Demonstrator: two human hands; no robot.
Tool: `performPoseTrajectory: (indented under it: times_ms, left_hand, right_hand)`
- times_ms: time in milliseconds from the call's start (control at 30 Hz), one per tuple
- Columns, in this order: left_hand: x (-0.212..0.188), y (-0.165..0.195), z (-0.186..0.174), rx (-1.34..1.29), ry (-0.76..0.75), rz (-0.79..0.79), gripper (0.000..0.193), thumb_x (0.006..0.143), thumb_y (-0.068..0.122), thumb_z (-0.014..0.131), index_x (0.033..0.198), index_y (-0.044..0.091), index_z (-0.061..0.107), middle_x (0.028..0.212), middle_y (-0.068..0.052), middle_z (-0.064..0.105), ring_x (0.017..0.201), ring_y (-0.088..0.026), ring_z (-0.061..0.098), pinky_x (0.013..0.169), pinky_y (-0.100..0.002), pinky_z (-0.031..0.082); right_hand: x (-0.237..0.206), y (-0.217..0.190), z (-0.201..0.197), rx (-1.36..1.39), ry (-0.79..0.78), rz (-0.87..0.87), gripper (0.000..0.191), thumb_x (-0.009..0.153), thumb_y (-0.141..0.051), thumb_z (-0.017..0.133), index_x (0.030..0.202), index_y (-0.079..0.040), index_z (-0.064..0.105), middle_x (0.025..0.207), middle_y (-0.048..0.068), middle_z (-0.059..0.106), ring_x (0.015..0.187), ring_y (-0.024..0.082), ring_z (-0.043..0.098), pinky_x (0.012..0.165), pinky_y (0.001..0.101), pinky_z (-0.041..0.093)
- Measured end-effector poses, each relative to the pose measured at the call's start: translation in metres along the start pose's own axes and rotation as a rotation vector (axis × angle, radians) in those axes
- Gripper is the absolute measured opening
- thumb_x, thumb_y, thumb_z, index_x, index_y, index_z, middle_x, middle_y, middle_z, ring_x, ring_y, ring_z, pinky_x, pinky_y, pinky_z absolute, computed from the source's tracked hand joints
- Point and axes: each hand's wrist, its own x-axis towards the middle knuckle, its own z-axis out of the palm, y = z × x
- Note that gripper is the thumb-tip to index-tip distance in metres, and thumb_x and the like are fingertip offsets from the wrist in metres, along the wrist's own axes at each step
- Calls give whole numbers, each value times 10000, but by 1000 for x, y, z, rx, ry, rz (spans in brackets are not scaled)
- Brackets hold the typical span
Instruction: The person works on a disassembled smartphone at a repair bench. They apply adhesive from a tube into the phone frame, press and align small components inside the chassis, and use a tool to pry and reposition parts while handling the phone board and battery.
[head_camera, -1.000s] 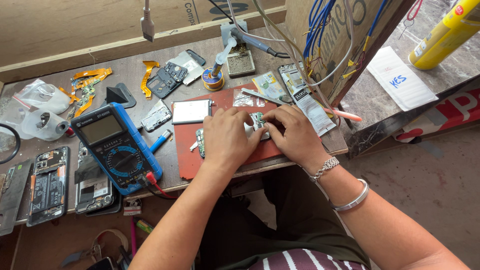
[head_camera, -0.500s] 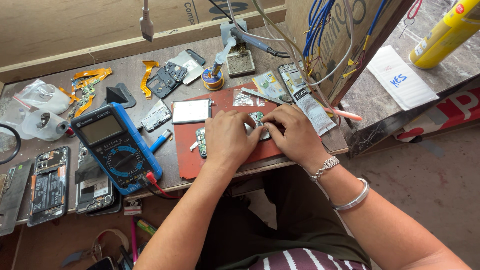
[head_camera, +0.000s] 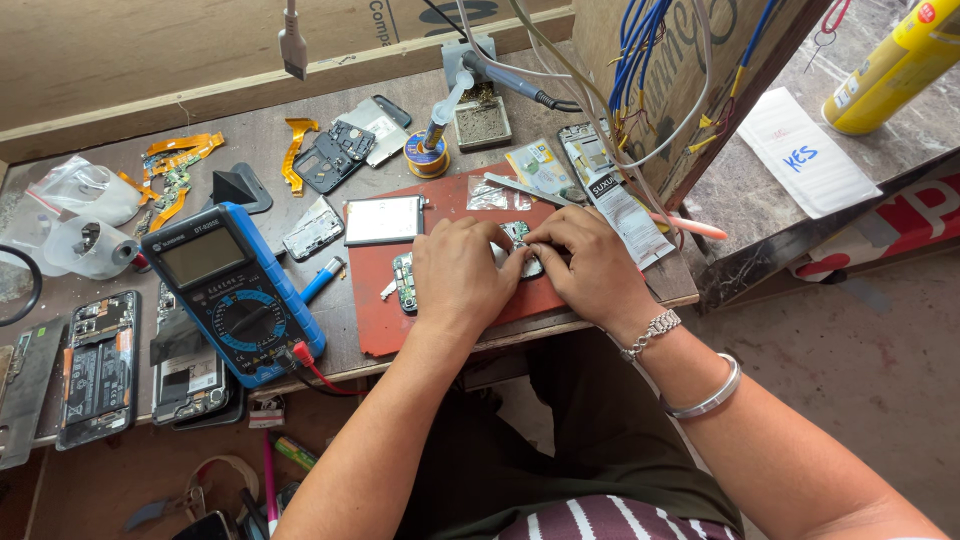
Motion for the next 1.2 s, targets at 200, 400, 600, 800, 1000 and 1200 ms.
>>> performPoseTrajectory:
  times_ms: [200, 400, 600, 800, 1000, 1200]
  left_hand:
    - [0, 1, 2, -23, 18, -18, 205, 748, 350, 822, 779, 148, 802, 854, -75, 740, 896, -301, 654, 751, -454, 439]
    - [-2, 0, -1, -42, 9, -7, 201, 749, 345, 819, 787, 149, 797, 841, -71, 731, 882, -302, 650, 739, -452, 436]
    - [-3, -3, -5, -102, -23, 8, 170, 771, 325, 806, 811, 160, 798, 746, -35, 699, 845, -273, 647, 731, -444, 429]
    - [-3, 0, -4, -54, -6, 7, 212, 754, 366, 826, 795, 160, 796, 744, -35, 698, 834, -273, 638, 722, -447, 411]
    - [-2, 0, -2, -39, 34, -1, 208, 742, 367, 820, 774, 163, 794, 823, -52, 721, 872, -286, 643, 729, -443, 410]
    - [-2, -1, 1, -44, 26, -8, 168, 776, 324, 785, 794, 158, 794, 809, -46, 719, 869, -282, 647, 732, -443, 420]
  right_hand:
    - [0, 1, 0, 4, 5, -14, 60, 900, -58, 697, 942, -26, 725, 949, 100, 673, 930, 281, 652, 824, 388, 520]
    - [0, 1, 1, 13, 1, 9, 55, 899, -61, 695, 932, -26, 721, 943, 95, 669, 917, 277, 649, 804, 385, 520]
    - [0, 1, 1, 18, -4, 20, 56, 901, -65, 695, 935, -29, 722, 938, 89, 667, 899, 263, 648, 784, 374, 522]
    - [0, 0, 1, 11, -3, 18, 62, 902, -61, 689, 944, -31, 725, 942, 87, 667, 896, 258, 647, 777, 368, 527]
    - [0, -1, 1, 23, -8, 47, 64, 902, -65, 694, 945, -33, 728, 941, 84, 671, 894, 256, 648, 773, 367, 527]
    - [0, -1, 0, 18, 3, 15, 52, 899, -58, 699, 936, -32, 726, 937, 87, 668, 905, 264, 647, 788, 375, 523]
